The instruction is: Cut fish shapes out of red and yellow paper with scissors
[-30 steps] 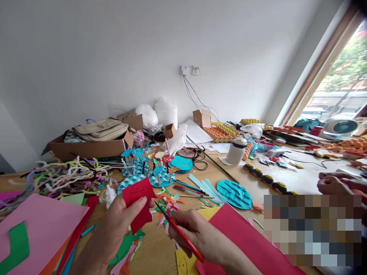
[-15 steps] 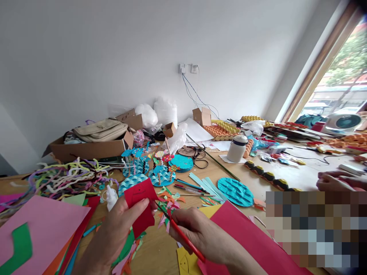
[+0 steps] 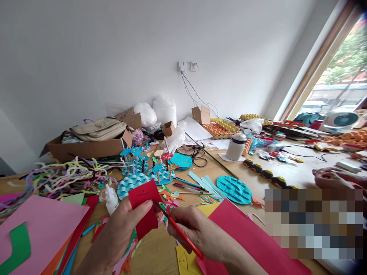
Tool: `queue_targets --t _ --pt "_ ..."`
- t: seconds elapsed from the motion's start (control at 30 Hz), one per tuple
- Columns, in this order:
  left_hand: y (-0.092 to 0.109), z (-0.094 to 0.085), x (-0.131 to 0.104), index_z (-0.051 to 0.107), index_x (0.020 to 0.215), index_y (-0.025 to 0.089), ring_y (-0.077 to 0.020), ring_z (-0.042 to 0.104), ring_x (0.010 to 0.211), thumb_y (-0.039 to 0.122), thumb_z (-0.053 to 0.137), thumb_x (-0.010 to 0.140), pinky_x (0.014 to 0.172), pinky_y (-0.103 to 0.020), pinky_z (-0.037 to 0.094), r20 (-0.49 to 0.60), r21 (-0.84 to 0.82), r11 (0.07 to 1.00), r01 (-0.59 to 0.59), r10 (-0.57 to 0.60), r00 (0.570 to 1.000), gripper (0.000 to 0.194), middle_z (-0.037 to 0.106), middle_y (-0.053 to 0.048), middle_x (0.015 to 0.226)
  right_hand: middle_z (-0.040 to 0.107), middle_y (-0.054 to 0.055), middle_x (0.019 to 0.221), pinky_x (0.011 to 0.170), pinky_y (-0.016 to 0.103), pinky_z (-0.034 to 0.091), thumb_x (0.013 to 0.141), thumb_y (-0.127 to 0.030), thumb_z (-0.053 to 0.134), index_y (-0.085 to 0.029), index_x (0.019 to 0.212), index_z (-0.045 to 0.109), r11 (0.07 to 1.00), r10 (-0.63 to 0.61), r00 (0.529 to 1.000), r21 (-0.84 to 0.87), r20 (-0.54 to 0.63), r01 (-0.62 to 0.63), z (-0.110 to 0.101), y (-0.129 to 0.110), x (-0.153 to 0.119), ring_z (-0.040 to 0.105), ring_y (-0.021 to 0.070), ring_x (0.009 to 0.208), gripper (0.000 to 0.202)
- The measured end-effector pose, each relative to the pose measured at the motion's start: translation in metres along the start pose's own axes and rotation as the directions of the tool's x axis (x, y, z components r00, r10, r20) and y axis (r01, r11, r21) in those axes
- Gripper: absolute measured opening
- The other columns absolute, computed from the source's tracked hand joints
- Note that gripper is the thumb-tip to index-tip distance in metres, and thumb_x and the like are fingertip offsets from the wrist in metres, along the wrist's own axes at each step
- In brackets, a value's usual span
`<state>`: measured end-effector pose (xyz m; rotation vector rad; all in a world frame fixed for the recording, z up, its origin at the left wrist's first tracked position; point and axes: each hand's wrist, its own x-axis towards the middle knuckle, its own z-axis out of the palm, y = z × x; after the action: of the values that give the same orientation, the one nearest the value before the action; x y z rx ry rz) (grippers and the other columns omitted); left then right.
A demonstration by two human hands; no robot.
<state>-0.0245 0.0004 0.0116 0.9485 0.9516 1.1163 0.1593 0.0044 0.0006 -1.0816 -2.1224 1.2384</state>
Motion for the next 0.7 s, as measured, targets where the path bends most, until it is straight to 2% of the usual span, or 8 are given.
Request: queue_targets --t 0.3,0.7 --pt "0.002 0.0005 0.0004 0.07 0.072 0.021 -0.0154 0.065 0.062 0.025 0.069 0.071 0.06 -0.021 0.051 -0.035 0.008 1.0 0.008 -0.008 0.999 0.005 0.074 0.001 0.066 0.04 -0.005 0.055 0.045 0.02 0.022 0.088 -0.031 0.045 -0.018 0.062 0.04 0.999 -0.013 1.0 -0.041 -0.022 0.012 0.0008 -0.0025 -0.0001 0.033 0.0072 0.052 0.029" --pt "0.0021 -0.0013 0.0007 0.071 0.076 0.02 -0.0156 0.064 0.063 0.027 0.07 0.07 0.06 -0.023 0.052 -0.005 -0.006 1.0 0.021 -0.021 1.0 0.009 0.072 0.001 0.067 0.042 -0.005 0.055 0.045 0.019 0.024 0.088 -0.033 0.046 -0.018 0.062 0.042 1.0 -0.015 1.0 -0.022 -0.025 0.014 0.0004 0.001 -0.0006 0.034 0.0072 0.051 0.031"
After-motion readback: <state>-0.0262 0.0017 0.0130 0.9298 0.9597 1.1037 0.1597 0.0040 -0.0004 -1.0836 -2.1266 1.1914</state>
